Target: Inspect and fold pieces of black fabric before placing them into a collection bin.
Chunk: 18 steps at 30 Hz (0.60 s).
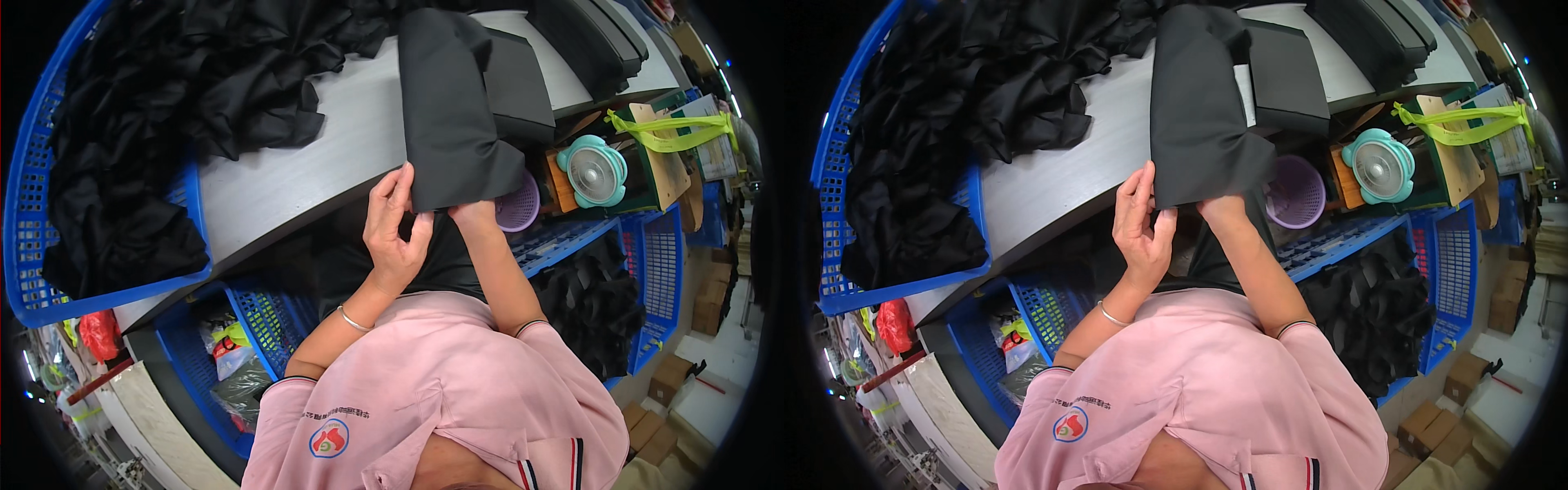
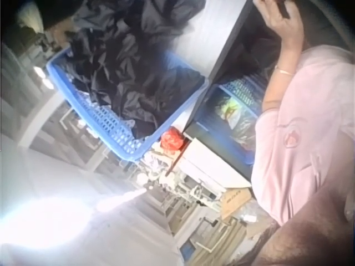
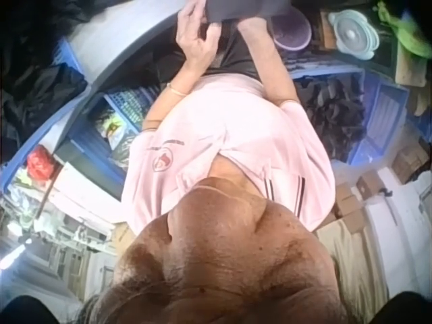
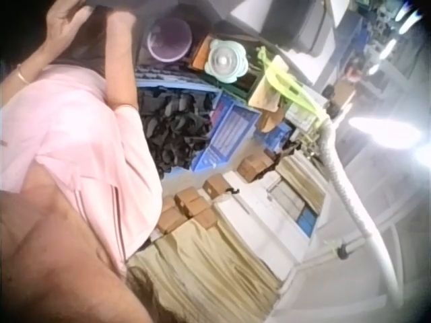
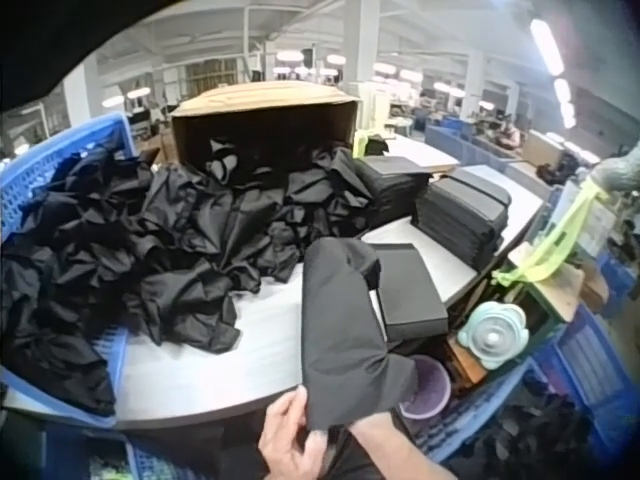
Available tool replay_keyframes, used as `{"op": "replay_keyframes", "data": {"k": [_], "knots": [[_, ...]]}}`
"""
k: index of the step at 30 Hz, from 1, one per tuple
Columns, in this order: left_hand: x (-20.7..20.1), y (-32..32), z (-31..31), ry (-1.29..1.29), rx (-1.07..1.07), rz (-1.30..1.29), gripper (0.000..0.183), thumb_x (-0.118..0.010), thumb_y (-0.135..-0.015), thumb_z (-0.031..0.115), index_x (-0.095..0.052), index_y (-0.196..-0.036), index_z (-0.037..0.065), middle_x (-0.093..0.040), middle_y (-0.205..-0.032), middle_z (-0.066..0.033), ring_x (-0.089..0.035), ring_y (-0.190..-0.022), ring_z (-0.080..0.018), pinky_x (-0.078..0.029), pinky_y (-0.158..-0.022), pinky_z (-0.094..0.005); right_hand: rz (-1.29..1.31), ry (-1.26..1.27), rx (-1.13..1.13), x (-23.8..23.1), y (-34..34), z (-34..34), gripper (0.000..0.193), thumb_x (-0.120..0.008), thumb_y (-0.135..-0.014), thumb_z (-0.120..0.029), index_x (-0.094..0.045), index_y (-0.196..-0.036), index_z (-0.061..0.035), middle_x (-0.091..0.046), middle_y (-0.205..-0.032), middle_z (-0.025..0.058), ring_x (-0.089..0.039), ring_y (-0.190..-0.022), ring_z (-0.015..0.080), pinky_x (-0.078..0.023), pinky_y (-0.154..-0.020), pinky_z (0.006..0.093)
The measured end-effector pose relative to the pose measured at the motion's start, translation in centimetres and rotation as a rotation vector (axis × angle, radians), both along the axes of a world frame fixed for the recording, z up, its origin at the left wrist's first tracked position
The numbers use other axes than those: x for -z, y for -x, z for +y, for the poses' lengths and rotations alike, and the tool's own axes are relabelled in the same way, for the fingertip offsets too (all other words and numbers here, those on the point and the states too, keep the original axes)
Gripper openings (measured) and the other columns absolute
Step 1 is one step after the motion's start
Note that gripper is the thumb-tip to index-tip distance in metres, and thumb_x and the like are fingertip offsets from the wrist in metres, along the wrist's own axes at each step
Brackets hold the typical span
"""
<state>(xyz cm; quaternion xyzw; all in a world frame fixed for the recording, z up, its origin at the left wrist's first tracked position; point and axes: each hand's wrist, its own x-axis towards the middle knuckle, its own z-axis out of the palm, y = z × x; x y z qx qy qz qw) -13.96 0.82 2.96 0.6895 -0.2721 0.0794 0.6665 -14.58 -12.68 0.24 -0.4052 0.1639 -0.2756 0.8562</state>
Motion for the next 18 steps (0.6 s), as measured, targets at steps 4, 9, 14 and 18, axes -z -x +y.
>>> {"op": "replay_keyframes", "data": {"k": [4, 9, 14, 18], "knots": [[1.8, -1.4, 0.6, -0.086, -0.112, 0.025, 0.046, -0.053, -0.094, -0.004, -0.057, -0.139, 0.002, -0.066, -0.111, -0.0097, -0.056, -0.078, -0.0082, -0.049, -0.070, -0.0218, 0.161, 0.917, 0.233, 5.1, -0.6, -1.2, 0.037, -0.052, -0.102, -0.025, -0.057, -0.130, 0.0001, -0.059, -0.131, 0.0150, -0.058, -0.118, 0.0278, -0.049, -0.100, 0.0406], [4.7, -2.1, 0.8, 0.069, -0.123, 0.527, 0.031, -0.045, -0.105, 0.009, -0.064, -0.127, -0.002, -0.067, -0.095, -0.0020, -0.058, -0.074, -0.0060, -0.052, -0.066, -0.0233, 0.362, 1.292, -0.257, 1.4, -1.2, -2.2, 0.029, -0.056, -0.096, -0.015, -0.063, -0.119, 0.0020, -0.063, -0.121, 0.0188, -0.060, -0.114, 0.0308, -0.048, -0.098, 0.0444], [6.6, -1.6, -1.0, 0.191, -0.105, 0.721, 0.030, -0.046, -0.100, 0.005, -0.065, -0.121, -0.002, -0.059, -0.078, 0.0004, -0.056, -0.065, -0.0069, -0.051, -0.062, -0.0252, 0.617, 1.927, 0.076, 2.0, -0.7, 2.1, 0.015, -0.063, -0.080, -0.013, -0.067, -0.092, -0.0043, -0.066, -0.094, 0.0174, -0.065, -0.090, 0.0356, -0.053, -0.078, 0.0472], [7.8, -1.8, -1.5, 0.323, 0.052, 0.943, 0.024, -0.049, -0.103, 0.013, -0.065, -0.111, -0.002, -0.056, -0.077, 0.0029, -0.054, -0.067, -0.0051, -0.048, -0.062, -0.0228, 0.723, 1.851, -0.033, 0.7, -1.6, 2.4, 0.018, -0.066, -0.077, -0.013, -0.067, -0.092, -0.0039, -0.065, -0.099, 0.0181, -0.064, -0.092, 0.0382, -0.050, -0.084, 0.0486]]}}
